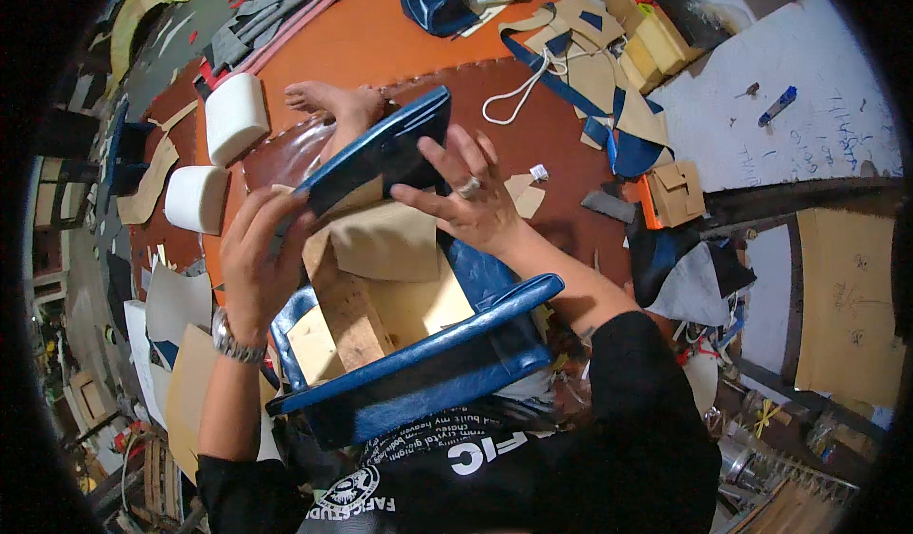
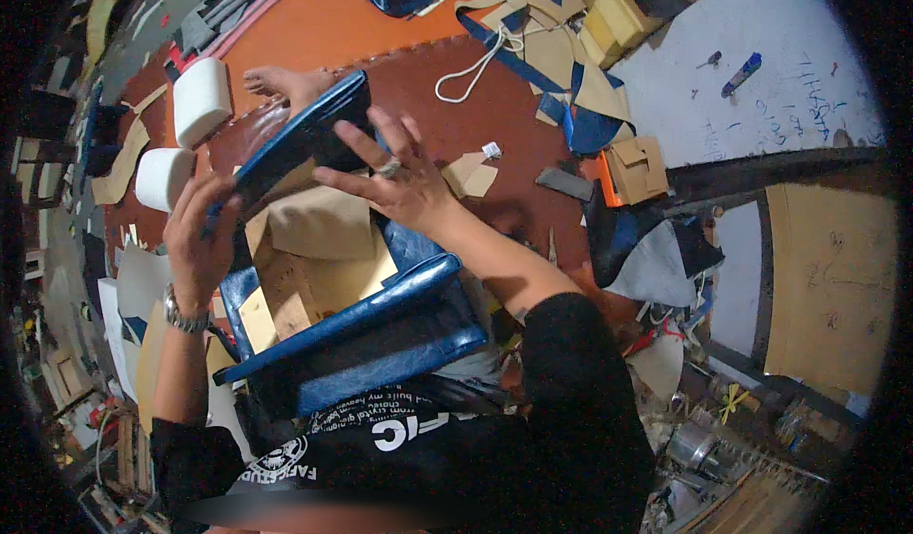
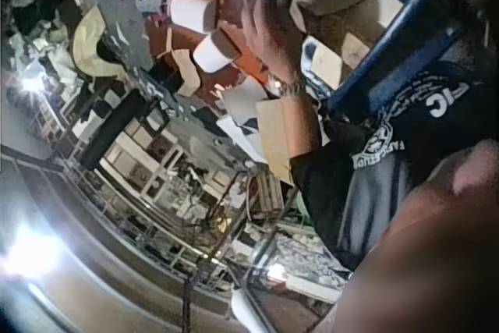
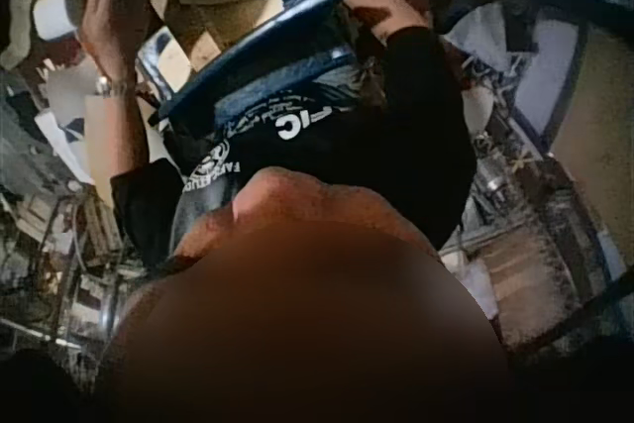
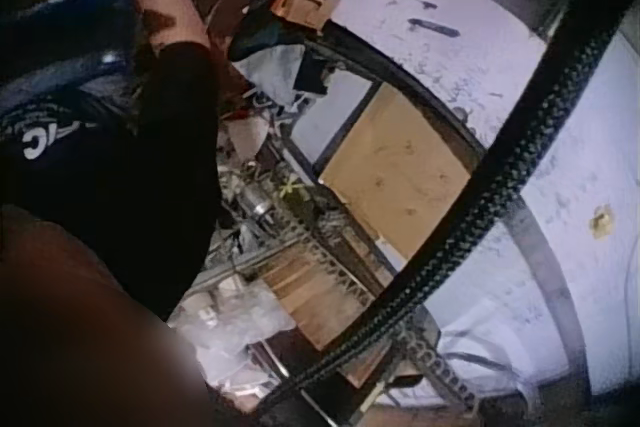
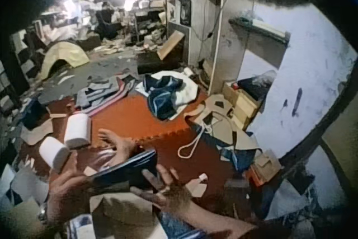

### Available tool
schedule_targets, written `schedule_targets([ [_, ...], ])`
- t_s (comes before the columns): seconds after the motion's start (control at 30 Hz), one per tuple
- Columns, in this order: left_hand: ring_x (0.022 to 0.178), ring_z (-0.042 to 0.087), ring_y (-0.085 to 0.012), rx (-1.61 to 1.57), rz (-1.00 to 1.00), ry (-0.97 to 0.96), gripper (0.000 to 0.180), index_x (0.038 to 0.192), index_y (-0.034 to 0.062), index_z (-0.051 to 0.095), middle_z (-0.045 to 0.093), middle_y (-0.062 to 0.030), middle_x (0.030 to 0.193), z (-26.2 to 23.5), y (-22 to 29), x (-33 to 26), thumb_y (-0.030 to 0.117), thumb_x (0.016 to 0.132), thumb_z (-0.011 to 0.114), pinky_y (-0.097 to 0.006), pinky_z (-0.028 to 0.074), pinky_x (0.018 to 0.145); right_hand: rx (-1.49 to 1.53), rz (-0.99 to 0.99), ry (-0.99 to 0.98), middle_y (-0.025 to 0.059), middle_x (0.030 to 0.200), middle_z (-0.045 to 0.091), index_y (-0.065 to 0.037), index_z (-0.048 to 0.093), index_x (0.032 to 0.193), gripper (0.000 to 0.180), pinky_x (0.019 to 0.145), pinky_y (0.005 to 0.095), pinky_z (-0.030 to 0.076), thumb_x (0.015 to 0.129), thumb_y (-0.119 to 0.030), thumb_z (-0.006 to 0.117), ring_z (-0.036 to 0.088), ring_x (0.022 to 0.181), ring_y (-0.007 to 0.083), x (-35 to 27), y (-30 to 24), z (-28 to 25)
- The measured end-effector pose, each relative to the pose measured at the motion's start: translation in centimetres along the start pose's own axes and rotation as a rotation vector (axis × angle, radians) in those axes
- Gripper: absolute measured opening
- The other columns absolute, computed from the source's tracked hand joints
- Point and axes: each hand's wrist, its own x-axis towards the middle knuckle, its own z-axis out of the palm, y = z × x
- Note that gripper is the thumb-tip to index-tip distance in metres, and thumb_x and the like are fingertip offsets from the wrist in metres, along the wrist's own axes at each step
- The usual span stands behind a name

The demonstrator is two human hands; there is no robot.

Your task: The person is reupholstering a blue chair frame. They stretch and staple blue vinyl onto the wooden frame, trim excess material with scissors, and use a staple gun to secure the fabric.

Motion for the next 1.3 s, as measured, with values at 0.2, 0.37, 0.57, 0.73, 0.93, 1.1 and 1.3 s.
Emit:
schedule_targets([
  [0.2,0.084,0.07,-0.0316,0.024,0.04,-0.184,0.015,0.102,0.0034,0.068,0.072,-0.0129,0.093,1.0,-1.4,-7.8,0.0,0.089,0.076,-0.039,0.057,0.077,0.163,0.193,0.243,0.0134,0.166,0.037,-0.034,0.056,0.151,0.101,0.114,0.059,0.034,0.06,-0.038,0.099,0.038,0.143,0.0416,4.3,1.0,1.4],
  [0.37,0.103,0.066,-0.0397,0.012,-0.118,-0.059,0.02,0.102,0.0033,0.064,0.068,-0.0186,0.106,3.9,-3.6,-11.1,-0.008,0.086,0.068,-0.049,0.054,0.088,0.281,0.338,0.222,0.0204,0.156,0.045,-0.018,0.043,0.16,0.116,0.116,0.0561,0.038,0.061,-0.038,0.101,0.042,0.143,0.045,6.2,1.7,1.3],
  [0.57,0.133,0.056,-0.0407,0.099,0.216,-0.523,0.05,0.135,0.0069,0.063,0.064,-0.0173,0.138,4.5,-4.2,-13.1,0.025,0.089,0.073,-0.052,0.047,0.109,0.379,0.351,0.095,0.0203,0.134,0.065,-0.01,0.037,0.163,0.122,0.104,0.0443,0.054,0.063,-0.032,0.103,0.066,0.119,0.0399,5.8,2.0,1.5],
  [0.73,0.156,0.037,-0.0371,0.0,0.247,-0.694,0.074,0.16,0.0095,0.046,0.046,-0.0153,0.165,8.3,-3.3,-8.9,0.049,0.099,0.06,-0.052,0.025,0.13,0.49,0.499,0.122,0.0245,0.134,0.063,-0.008,0.025,0.168,0.131,0.104,0.0445,0.054,0.065,-0.029,0.103,0.067,0.12,0.0375,5.5,0.8,1.9],
  [0.93,0.157,0.037,-0.0365,0.028,0.282,-0.455,0.078,0.156,0.0012,0.049,0.045,-0.0197,0.166,14.0,-0.5,-5.4,0.057,0.102,0.056,-0.053,0.023,0.13,0.532,0.62,0.095,0.0285,0.136,0.057,-0.008,0.013,0.17,0.135,0.103,0.0473,0.052,0.071,-0.031,0.1,0.063,0.122,0.0412,5.3,0.0,0.8],
  [1.1,0.156,0.039,-0.037,-0.08,0.268,-0.432,0.068,0.152,0.0061,0.057,0.049,-0.02,0.162,14.6,-0.3,-5.8,0.055,0.104,0.054,-0.053,0.025,0.129,0.68,0.742,0.021,0.0291,0.148,0.054,-0.003,0.017,0.168,0.128,0.111,0.0444,0.05,0.073,-0.028,0.099,0.061,0.131,0.0381,5.0,-0.1,0.6],
  [1.3,0.158,0.036,-0.0336,-0.199,0.338,-0.503,0.059,0.155,0.012,0.055,0.047,-0.0168,0.165,14.6,-1.1,-5.8,0.046,0.106,0.056,-0.05,0.025,0.13,0.654,0.695,0.072,0.023,0.132,0.066,-0.003,0.019,0.168,0.126,0.101,0.041,0.056,0.073,-0.028,0.098,0.071,0.117,0.0329,5.4,-0.2,0.7],
])
